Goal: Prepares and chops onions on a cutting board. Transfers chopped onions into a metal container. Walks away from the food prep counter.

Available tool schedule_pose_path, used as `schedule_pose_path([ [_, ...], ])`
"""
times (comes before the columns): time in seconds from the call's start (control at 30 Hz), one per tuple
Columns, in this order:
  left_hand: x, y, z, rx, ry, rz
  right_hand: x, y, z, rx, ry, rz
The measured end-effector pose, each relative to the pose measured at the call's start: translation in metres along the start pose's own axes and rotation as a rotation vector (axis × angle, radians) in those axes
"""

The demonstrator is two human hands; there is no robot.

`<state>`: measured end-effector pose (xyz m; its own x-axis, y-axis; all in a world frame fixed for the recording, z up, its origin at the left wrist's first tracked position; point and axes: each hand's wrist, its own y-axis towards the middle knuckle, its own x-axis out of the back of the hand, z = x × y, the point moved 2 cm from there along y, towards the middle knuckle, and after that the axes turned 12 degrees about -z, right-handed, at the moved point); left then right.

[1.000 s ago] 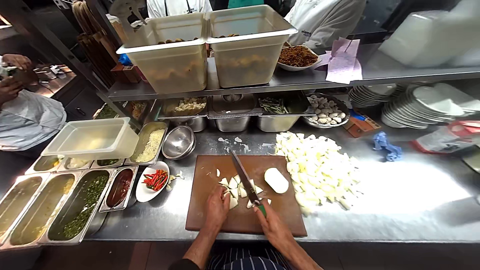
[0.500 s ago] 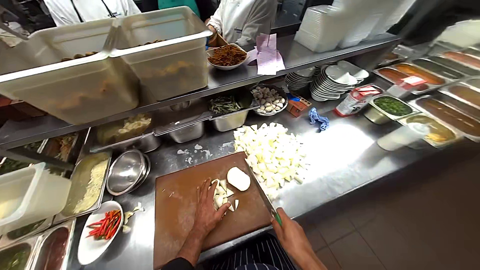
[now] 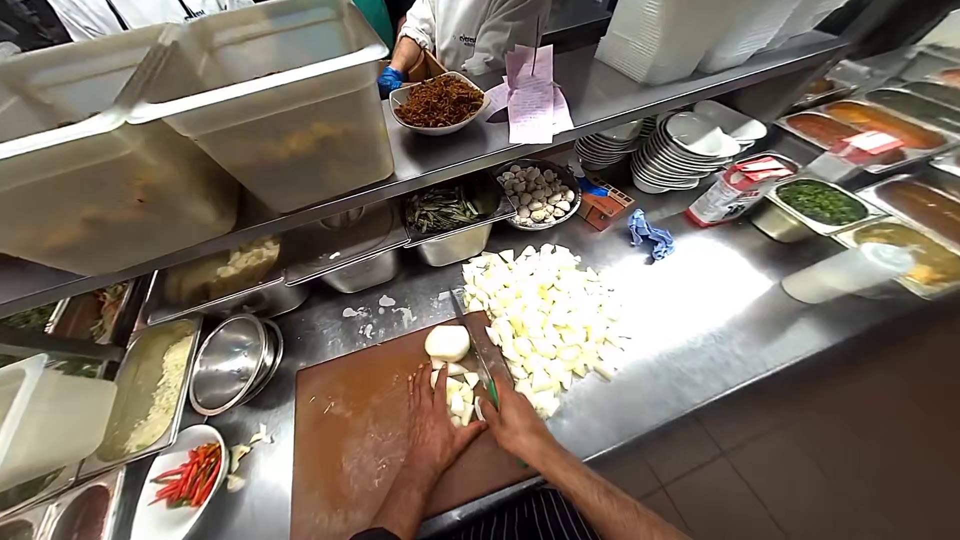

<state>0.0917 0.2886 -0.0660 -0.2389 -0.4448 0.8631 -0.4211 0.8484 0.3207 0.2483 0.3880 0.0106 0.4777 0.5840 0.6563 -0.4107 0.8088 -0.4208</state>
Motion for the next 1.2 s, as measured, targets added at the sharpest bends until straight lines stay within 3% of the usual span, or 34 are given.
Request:
schedule_pose_path([
  [0.13, -0.033, 0.022, -0.042, 0.020, -0.021, -0.071, 0.047, 0.036, -0.006, 0.145, -0.155, 0.028],
  [0.3, -0.070, 0.059, -0.085, 0.006, -0.030, -0.103, 0.095, 0.017, -0.062, 0.125, -0.008, -0.213],
  [0.47, -0.085, 0.078, -0.114, -0.042, -0.084, -0.123, 0.097, -0.017, -0.134, -0.009, 0.253, -0.447],
  [0.57, -0.055, 0.093, -0.124, -0.101, -0.117, -0.100, 0.079, -0.032, -0.166, -0.107, 0.415, -0.526],
  [0.67, -0.014, 0.134, -0.087, 0.021, -0.069, -0.161, 0.055, -0.062, -0.171, -0.172, 0.767, -0.480],
  [0.73, -0.004, 0.167, -0.042, 0.293, 0.043, -0.122, 0.023, -0.079, -0.174, -0.170, 0.972, -0.430],
  [0.83, -0.020, 0.206, 0.005, 0.647, 0.114, 0.062, -0.007, -0.069, -0.171, -0.127, 1.106, -0.420],
  [1.0, -0.031, 0.229, 0.022, 0.546, 0.027, 0.008, -0.005, -0.035, -0.158, -0.081, 1.109, -0.427],
  [1.1, -0.035, 0.232, 0.036, 0.476, -0.116, -0.023, 0.009, -0.038, -0.159, -0.104, 1.041, -0.395],
  [1.2, -0.023, 0.224, 0.060, 0.516, -0.302, 0.012, 0.020, -0.052, -0.150, -0.101, 0.929, -0.405],
])
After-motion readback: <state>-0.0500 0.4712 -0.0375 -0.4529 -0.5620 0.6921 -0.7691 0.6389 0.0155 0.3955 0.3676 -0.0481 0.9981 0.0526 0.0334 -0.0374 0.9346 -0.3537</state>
